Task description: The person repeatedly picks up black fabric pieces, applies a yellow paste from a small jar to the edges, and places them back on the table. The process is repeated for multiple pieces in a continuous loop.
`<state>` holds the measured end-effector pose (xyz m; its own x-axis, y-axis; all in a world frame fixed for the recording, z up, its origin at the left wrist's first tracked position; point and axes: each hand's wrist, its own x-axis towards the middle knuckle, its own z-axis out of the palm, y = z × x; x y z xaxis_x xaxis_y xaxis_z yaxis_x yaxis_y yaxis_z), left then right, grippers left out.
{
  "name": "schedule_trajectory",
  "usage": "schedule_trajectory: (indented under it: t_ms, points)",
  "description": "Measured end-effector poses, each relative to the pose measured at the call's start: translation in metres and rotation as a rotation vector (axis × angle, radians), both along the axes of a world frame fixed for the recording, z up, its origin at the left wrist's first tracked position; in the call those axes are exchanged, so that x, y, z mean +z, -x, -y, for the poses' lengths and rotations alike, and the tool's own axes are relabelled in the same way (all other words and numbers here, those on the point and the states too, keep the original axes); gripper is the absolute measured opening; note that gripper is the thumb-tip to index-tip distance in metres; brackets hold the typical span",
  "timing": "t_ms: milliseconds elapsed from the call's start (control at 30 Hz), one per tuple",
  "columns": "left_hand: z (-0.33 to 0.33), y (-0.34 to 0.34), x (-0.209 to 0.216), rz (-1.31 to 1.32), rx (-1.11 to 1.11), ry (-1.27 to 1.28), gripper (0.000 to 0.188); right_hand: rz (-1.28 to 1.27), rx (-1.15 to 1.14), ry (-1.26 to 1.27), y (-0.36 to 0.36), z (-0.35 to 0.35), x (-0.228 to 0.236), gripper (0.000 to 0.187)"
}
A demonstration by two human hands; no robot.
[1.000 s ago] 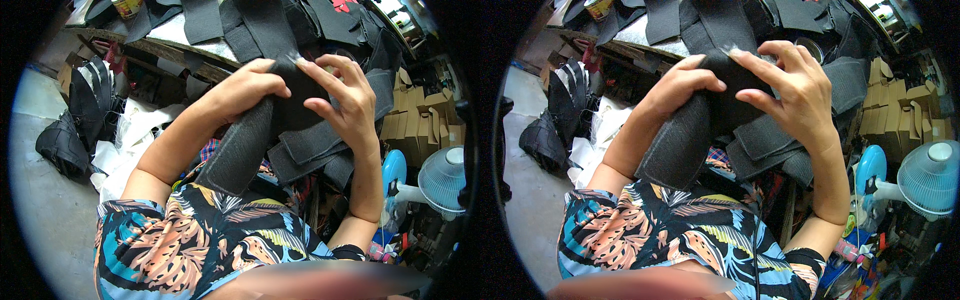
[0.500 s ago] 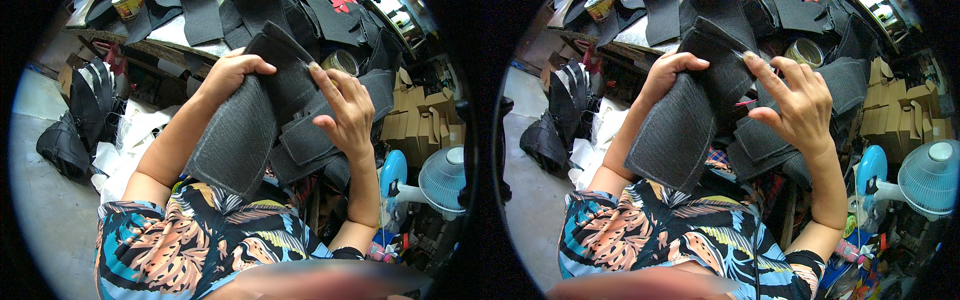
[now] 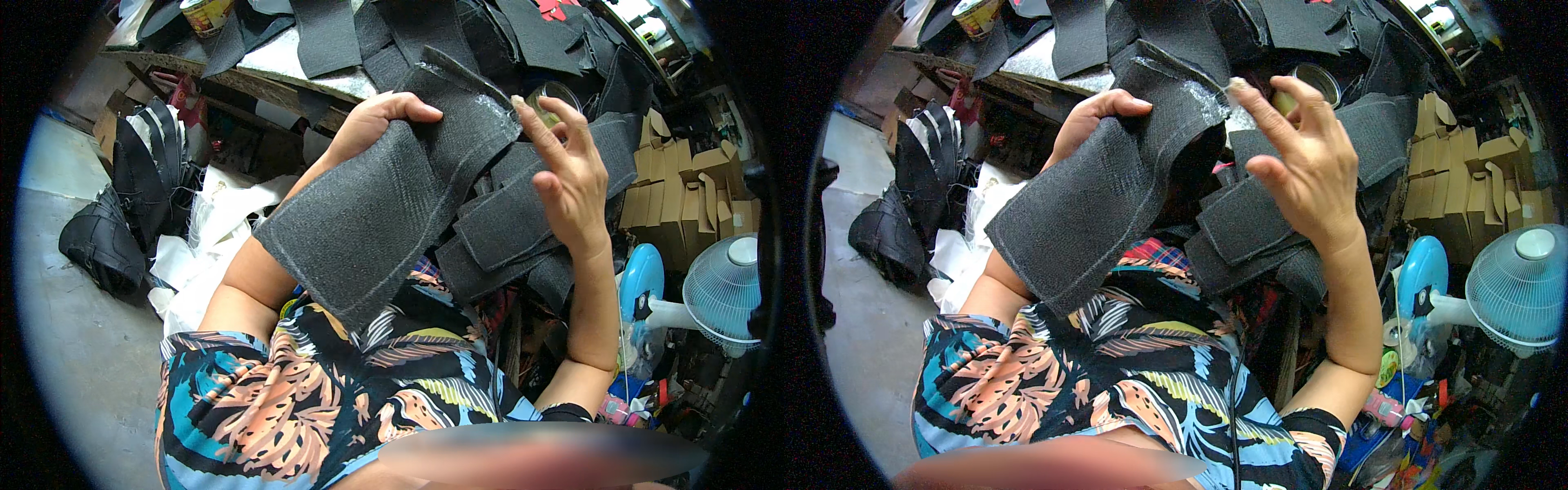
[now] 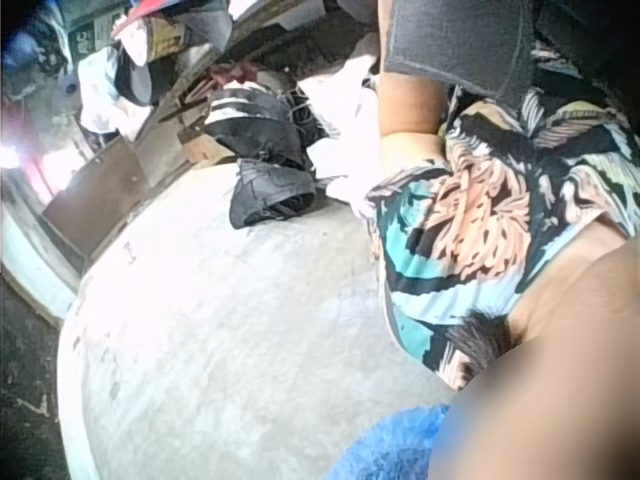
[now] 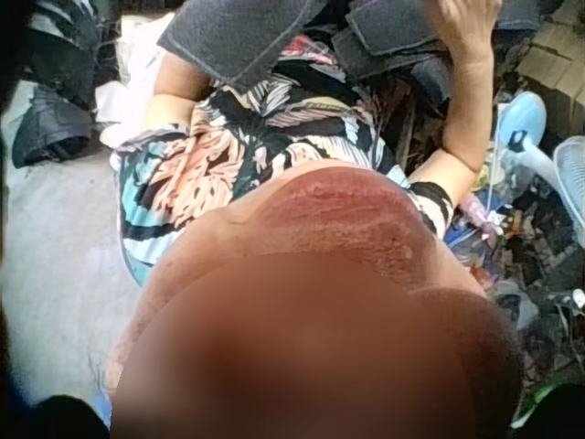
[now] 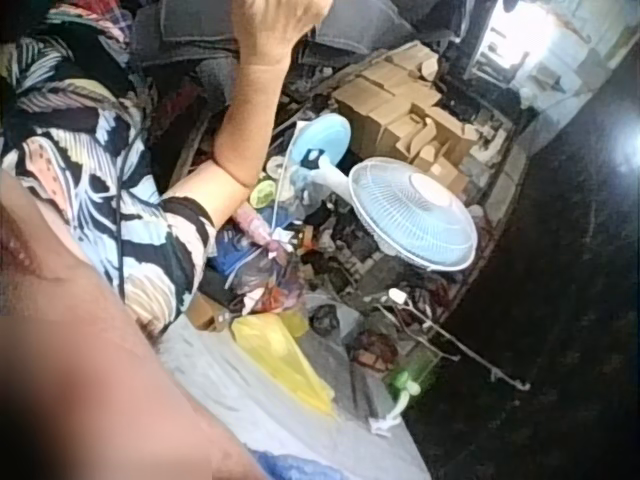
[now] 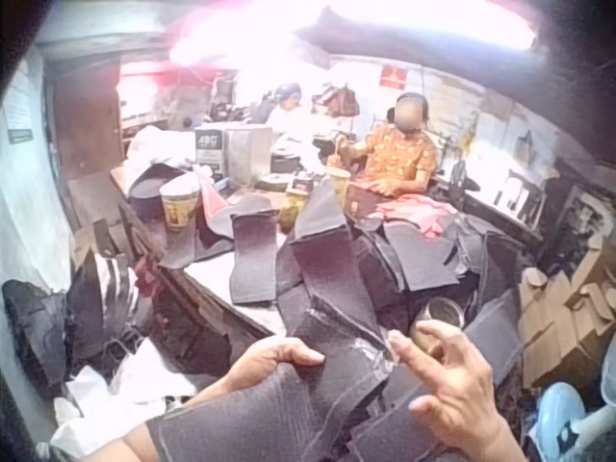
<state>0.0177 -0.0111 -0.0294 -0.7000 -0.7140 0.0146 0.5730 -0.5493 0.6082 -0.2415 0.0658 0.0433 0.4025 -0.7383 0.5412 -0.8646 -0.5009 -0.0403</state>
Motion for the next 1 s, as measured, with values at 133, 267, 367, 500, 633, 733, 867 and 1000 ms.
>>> schedule_trajectory:
  t_ms: [133, 267, 367, 500, 633, 733, 867, 1000]
  points:
    - [-0.001, 0.000, 0.004, 0.102, 0.016, 0.035, 0.016, 0.163, 0.159, -0.010, 0.008, -0.001, 0.010, 0.086]
    - [-0.013, 0.009, 0.016, 0.526, 0.200, 0.521, 0.018, 0.014, 0.187, -0.105, 0.006, -0.003, 0.024, 0.090]
    - [-0.022, 0.019, 0.026, 0.494, 0.089, 0.363, 0.034, 0.005, 0.179, -0.201, -0.002, 0.001, 0.032, 0.096]
    - [-0.027, 0.022, 0.033, 0.527, -0.014, 0.454, 0.031, 0.009, 0.194, -0.308, -0.007, 0.010, 0.033, 0.107]
    - [-0.030, 0.024, 0.035, 0.434, -0.018, 0.553, 0.024, 0.014, 0.190, -0.358, -0.001, 0.024, 0.026, 0.104]
    - [-0.032, 0.022, 0.035, 0.389, -0.039, 0.485, 0.023, 0.017, 0.173, -0.292, 0.004, 0.029, 0.025, 0.090]
    - [-0.031, 0.020, 0.032, 0.400, -0.027, 0.489, 0.023, 0.232, 0.213, -0.107, 0.000, 0.020, 0.030, 0.085]
    - [-0.031, 0.022, 0.028, 0.427, -0.026, 0.529, 0.024, -0.096, 0.214, -0.160, -0.010, 0.005, 0.034, 0.099]
